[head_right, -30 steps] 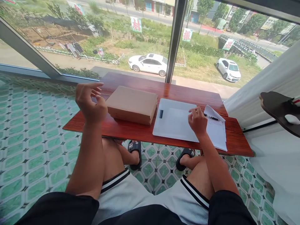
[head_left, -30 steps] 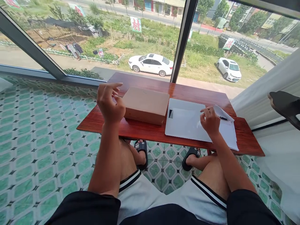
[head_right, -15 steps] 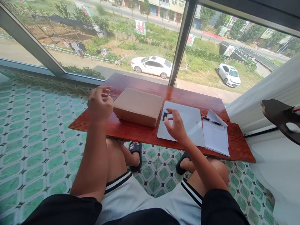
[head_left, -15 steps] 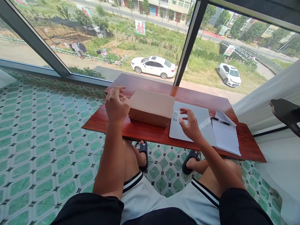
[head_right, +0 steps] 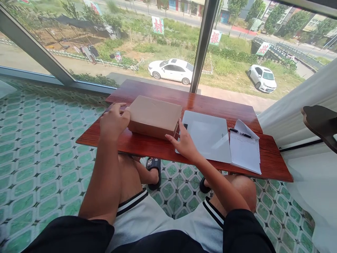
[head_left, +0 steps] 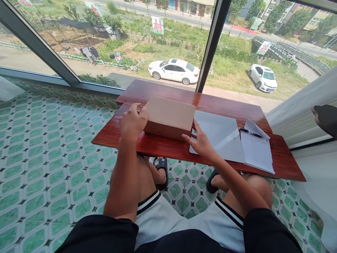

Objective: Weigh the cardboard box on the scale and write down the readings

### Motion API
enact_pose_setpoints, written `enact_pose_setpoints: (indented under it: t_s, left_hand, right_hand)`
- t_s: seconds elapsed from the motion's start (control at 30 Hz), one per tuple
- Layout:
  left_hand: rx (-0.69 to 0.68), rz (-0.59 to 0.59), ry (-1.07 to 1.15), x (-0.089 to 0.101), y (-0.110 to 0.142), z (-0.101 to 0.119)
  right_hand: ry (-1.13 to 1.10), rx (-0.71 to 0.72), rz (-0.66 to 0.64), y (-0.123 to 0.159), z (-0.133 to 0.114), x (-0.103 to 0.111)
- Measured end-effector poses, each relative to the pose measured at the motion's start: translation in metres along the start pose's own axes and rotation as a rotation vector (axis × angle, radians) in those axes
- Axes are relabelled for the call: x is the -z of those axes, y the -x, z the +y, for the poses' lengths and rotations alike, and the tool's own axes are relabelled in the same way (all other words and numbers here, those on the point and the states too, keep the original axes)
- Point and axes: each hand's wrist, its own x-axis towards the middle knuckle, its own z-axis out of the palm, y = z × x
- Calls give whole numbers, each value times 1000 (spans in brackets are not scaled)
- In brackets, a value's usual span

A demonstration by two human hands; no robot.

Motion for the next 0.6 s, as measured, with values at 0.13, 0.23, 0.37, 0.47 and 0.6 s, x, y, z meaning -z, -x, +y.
enact_pose_setpoints:
  t_s: [0.13,0.23,0.37,0.47,0.6]
  left_hand:
    - [-17,-15,-9,-1,2,2]
    - [-10,-22,-44,-2,3,2]
    - [-41,-38,-51,-4,3,2]
    - [-40,-27,-59,-4,4,3]
    - [-15,-16,-60,-4,4,5]
  right_hand:
    - [-27,9,18,-2,-2,-3]
    - [-36,22,12,-2,-3,-4]
    - [29,41,36,-3,-4,-7]
    - [70,26,64,-3,-2,-10]
    - [119,17,71,-2,1,-14]
